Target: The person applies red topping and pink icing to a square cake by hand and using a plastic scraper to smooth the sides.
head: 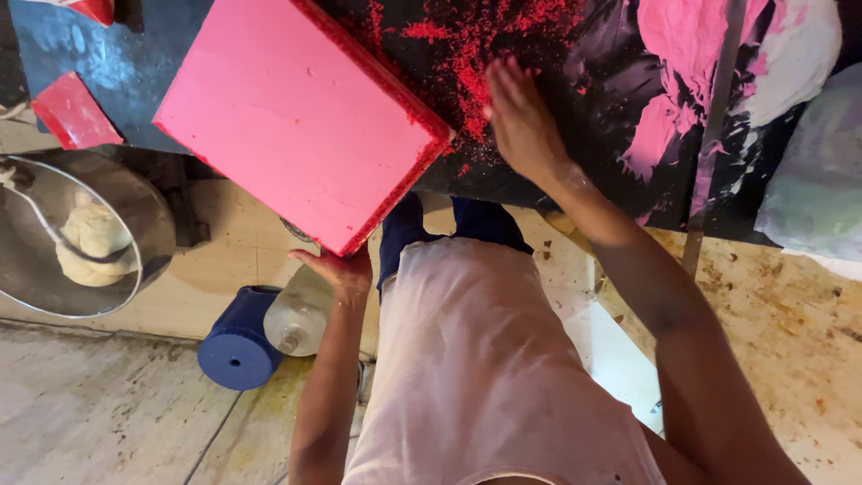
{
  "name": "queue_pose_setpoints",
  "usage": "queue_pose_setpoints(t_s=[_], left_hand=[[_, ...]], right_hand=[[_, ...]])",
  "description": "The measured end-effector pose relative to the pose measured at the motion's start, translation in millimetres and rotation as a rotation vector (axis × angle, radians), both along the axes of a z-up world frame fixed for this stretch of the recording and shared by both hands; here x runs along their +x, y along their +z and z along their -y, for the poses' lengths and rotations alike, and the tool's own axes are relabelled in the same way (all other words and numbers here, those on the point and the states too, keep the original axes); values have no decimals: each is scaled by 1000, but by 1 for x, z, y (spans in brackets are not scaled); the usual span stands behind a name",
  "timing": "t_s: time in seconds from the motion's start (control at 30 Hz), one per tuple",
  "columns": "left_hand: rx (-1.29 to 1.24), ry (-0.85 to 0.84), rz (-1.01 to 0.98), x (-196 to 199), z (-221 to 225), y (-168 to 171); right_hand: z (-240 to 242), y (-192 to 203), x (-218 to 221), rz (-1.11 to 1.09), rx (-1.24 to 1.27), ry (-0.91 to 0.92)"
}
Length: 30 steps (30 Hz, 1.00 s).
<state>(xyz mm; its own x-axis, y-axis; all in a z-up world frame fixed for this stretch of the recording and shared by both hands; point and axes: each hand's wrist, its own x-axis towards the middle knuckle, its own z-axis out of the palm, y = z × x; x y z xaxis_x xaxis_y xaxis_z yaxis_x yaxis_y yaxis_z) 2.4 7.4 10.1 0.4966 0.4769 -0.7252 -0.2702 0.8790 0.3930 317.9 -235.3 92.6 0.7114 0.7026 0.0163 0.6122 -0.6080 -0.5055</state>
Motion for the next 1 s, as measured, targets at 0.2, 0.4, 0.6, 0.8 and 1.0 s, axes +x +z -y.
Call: queue_pose_setpoints(t_s=[0.2,0.4,0.6,0.8,1.0], left_hand=[[16,-17,-3,-7,-2,-3],[21,-11,-10,-7,-4,1],[12,3,-5,-3,-1,5],[25,-24,-12,-3,1,10],[5,-75,-48,-3,-3,10]], right_hand=[[48,-8,-18,258,-144,299],[34,-3,1,-141,199,-120],[-18,-6,-11,-342,476,-395],[-13,-1,-7,-457,524,-470],[-40,-4,-48,-884,703,-531]])
